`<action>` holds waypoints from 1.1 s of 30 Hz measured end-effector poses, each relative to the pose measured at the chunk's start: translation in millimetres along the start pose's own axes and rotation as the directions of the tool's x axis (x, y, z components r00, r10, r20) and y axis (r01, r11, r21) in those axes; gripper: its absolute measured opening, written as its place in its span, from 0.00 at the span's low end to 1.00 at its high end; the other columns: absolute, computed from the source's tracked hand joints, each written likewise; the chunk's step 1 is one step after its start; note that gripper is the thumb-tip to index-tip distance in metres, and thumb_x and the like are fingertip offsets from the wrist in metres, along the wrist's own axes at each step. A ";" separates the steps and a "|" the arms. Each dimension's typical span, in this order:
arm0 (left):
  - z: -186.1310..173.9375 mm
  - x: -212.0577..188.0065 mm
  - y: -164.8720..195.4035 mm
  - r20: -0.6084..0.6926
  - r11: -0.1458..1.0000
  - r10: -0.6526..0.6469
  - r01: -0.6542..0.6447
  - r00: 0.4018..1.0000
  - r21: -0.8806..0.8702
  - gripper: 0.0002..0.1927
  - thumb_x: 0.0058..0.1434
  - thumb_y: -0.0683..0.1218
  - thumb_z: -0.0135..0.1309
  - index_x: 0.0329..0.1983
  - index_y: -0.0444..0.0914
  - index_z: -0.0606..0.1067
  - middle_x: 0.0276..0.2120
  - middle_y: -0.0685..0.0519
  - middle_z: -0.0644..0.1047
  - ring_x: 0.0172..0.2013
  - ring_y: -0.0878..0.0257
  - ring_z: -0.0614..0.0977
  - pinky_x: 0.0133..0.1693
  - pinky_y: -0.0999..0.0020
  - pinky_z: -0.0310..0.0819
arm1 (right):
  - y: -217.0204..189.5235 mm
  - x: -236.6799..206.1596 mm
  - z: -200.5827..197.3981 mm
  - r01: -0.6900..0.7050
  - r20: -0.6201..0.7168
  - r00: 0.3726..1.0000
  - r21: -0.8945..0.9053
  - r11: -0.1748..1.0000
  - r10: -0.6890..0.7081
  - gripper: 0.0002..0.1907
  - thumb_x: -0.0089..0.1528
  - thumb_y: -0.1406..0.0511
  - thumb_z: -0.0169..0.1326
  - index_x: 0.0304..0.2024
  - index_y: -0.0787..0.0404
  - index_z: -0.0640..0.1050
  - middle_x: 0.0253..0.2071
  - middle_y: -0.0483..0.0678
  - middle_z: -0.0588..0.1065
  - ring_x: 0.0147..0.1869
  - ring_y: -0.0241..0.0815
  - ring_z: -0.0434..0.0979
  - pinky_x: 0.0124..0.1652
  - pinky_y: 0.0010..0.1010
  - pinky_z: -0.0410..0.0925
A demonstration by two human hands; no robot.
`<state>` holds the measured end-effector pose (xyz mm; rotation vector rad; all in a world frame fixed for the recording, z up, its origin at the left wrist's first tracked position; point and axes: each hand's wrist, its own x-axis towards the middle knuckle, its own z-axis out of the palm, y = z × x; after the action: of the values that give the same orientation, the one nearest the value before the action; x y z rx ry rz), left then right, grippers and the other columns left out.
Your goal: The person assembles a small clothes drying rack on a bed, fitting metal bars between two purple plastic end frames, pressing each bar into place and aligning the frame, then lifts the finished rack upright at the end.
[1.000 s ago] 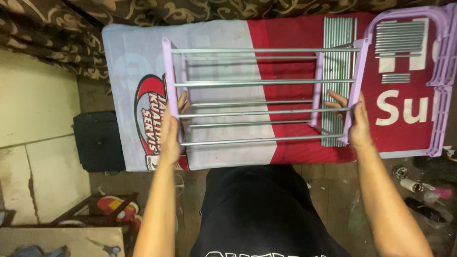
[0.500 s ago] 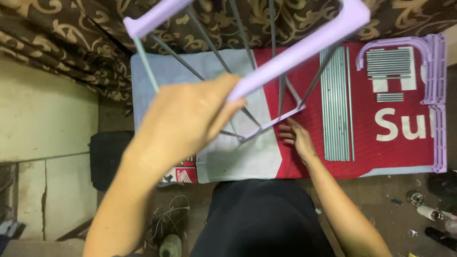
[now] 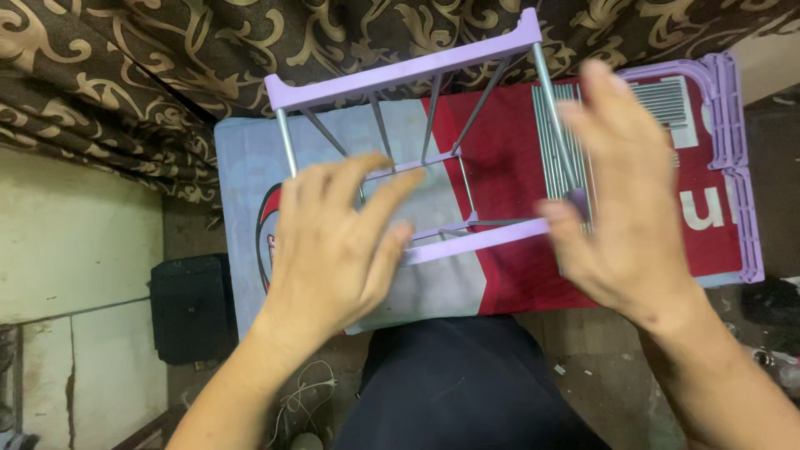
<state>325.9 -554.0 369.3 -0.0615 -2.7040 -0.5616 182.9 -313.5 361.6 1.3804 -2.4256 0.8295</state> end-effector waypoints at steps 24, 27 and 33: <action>29.9 6.9 -10.5 0.001 0.971 -0.208 0.206 0.978 0.120 0.23 0.65 0.52 0.55 0.63 0.44 0.73 0.63 0.41 0.69 0.65 0.42 0.66 0.68 0.35 0.45 | -26.2 38.3 42.9 0.167 0.439 0.897 -0.234 0.958 -0.050 0.14 0.62 0.59 0.51 0.45 0.59 0.79 0.52 0.46 0.78 0.58 0.48 0.74 0.54 0.45 0.64; 25.8 0.9 -10.6 -0.094 0.983 -0.181 0.179 0.979 -0.038 0.25 0.65 0.51 0.57 0.64 0.42 0.72 0.66 0.40 0.67 0.68 0.41 0.65 0.69 0.38 0.47 | -25.3 23.8 36.7 0.063 0.144 0.988 -0.048 0.997 -0.055 0.16 0.64 0.60 0.54 0.51 0.62 0.77 0.58 0.51 0.76 0.60 0.51 0.73 0.58 0.43 0.63; 16.0 -32.2 -6.5 -0.296 0.865 -0.502 0.477 0.813 -0.157 0.26 0.66 0.48 0.54 0.67 0.38 0.69 0.68 0.41 0.67 0.65 0.46 0.68 0.68 0.51 0.57 | 7.8 8.2 20.1 -0.145 -0.121 0.982 -0.008 0.989 0.143 0.22 0.73 0.61 0.49 0.65 0.67 0.66 0.63 0.62 0.72 0.67 0.59 0.71 0.67 0.46 0.63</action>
<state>349.4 -552.6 341.4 0.6749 -2.3551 -0.7441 173.6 -327.8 346.1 1.1243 -2.4552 0.8963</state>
